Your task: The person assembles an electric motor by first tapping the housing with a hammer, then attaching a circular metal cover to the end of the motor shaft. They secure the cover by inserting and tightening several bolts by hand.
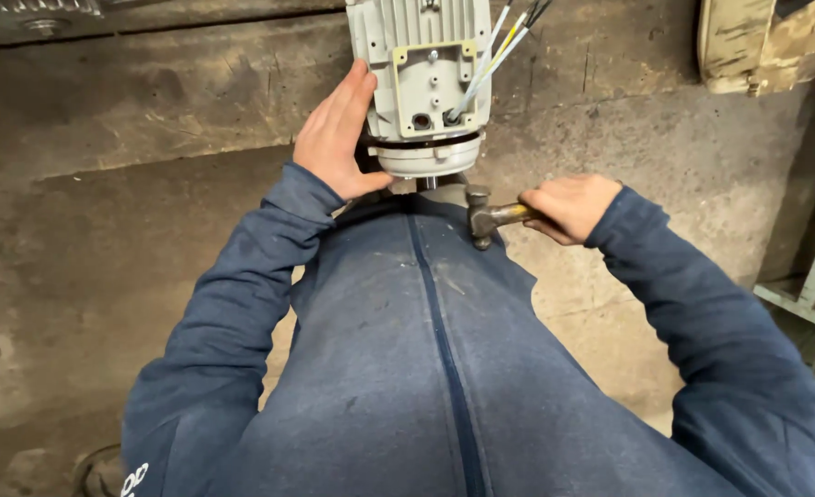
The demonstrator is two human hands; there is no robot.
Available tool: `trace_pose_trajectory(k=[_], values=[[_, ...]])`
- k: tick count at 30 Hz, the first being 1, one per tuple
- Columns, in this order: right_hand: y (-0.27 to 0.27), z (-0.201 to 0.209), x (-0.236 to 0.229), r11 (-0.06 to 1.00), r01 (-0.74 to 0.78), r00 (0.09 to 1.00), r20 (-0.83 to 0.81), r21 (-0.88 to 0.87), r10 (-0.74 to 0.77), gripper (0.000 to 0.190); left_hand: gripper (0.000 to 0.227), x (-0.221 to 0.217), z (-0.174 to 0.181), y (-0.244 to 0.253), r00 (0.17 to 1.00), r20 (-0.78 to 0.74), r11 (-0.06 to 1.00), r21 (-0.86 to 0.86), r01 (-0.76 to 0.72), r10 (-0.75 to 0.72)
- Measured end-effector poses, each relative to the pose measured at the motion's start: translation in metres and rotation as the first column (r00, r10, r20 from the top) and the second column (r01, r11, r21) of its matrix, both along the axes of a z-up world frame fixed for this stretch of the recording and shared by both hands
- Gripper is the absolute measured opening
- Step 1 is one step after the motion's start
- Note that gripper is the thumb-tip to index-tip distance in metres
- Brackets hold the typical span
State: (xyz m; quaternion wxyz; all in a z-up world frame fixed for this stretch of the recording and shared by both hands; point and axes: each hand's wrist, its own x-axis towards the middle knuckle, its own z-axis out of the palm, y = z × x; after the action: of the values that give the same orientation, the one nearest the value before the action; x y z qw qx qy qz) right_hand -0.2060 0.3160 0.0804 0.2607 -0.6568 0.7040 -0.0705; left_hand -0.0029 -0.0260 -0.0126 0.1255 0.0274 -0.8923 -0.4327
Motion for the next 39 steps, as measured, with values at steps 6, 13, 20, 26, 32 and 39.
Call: trace_pose_trajectory(k=[6, 13, 20, 26, 32, 39], values=[[-0.030, -0.014, -0.002, 0.992, -0.117, 0.993, -0.030, 0.052, 0.118, 0.034, 0.121, 0.004, 0.003, 0.000, 0.996, -0.083, 0.998, -0.049, -0.042, 0.038], [-0.037, -0.012, -0.009, 0.959, -0.262, 0.960, -0.073, 0.110, 0.271, 0.031, 0.122, 0.004, 0.003, -0.002, 0.993, -0.106, 0.996, -0.074, -0.059, 0.051], [-0.049, -0.011, -0.008, 0.990, -0.137, 0.987, -0.075, 0.044, 0.140, 0.033, 0.122, 0.006, 0.005, -0.001, 0.994, -0.092, 0.994, -0.083, -0.065, 0.058], [-0.051, -0.007, -0.009, 0.967, -0.249, 0.965, -0.071, 0.052, 0.252, 0.031, 0.124, 0.005, 0.005, 0.000, 0.993, -0.100, 0.994, -0.086, -0.066, 0.058], [-0.046, -0.006, -0.005, 0.995, -0.082, 0.997, 0.010, 0.051, 0.082, 0.035, 0.123, 0.003, 0.007, 0.000, 0.991, -0.117, 0.994, -0.083, -0.069, 0.059], [-0.051, 0.000, -0.012, 0.989, -0.143, 0.989, -0.028, 0.037, 0.144, 0.035, 0.123, 0.003, 0.008, 0.000, 0.990, -0.123, 0.995, -0.073, -0.073, 0.064]])
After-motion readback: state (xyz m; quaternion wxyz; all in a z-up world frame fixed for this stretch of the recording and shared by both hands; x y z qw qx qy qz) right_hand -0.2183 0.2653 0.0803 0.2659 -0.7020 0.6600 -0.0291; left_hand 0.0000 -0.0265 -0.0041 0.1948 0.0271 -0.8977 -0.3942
